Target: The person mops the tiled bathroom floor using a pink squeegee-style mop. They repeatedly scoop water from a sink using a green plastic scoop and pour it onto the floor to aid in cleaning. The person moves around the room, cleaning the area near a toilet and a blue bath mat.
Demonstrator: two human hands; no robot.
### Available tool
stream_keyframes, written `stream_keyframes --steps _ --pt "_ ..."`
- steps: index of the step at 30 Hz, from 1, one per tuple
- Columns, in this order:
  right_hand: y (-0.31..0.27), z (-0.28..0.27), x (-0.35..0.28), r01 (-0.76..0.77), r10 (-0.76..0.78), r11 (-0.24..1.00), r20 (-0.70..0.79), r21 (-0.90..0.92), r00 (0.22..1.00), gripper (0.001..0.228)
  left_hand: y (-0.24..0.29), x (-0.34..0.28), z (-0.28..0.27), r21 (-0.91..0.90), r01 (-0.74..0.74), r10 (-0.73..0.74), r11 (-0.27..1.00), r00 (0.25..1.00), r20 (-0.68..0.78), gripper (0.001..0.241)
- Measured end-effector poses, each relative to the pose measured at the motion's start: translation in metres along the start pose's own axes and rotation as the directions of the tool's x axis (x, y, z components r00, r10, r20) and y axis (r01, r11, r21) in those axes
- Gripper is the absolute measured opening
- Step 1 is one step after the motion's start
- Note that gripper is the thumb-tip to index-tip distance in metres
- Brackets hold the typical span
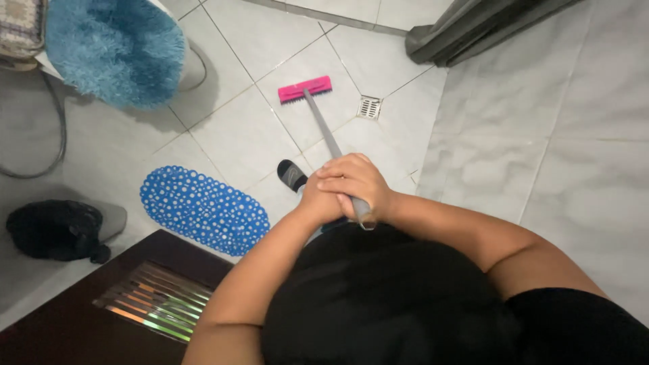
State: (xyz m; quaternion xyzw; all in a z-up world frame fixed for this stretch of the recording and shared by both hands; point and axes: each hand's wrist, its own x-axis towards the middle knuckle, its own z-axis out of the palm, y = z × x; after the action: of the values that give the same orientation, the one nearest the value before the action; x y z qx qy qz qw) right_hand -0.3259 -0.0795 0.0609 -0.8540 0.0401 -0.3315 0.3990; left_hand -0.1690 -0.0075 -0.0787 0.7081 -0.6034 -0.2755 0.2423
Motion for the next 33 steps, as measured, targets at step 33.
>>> stream_keyframes --steps 33 --pt "0.035 -0.042 -0.076 0.149 -0.137 0.978 0.090 -0.145 0.986 0.045 0.085 -0.021 0.061 -0.189 0.239 -0.215 0.952 0.967 0.136 0.034"
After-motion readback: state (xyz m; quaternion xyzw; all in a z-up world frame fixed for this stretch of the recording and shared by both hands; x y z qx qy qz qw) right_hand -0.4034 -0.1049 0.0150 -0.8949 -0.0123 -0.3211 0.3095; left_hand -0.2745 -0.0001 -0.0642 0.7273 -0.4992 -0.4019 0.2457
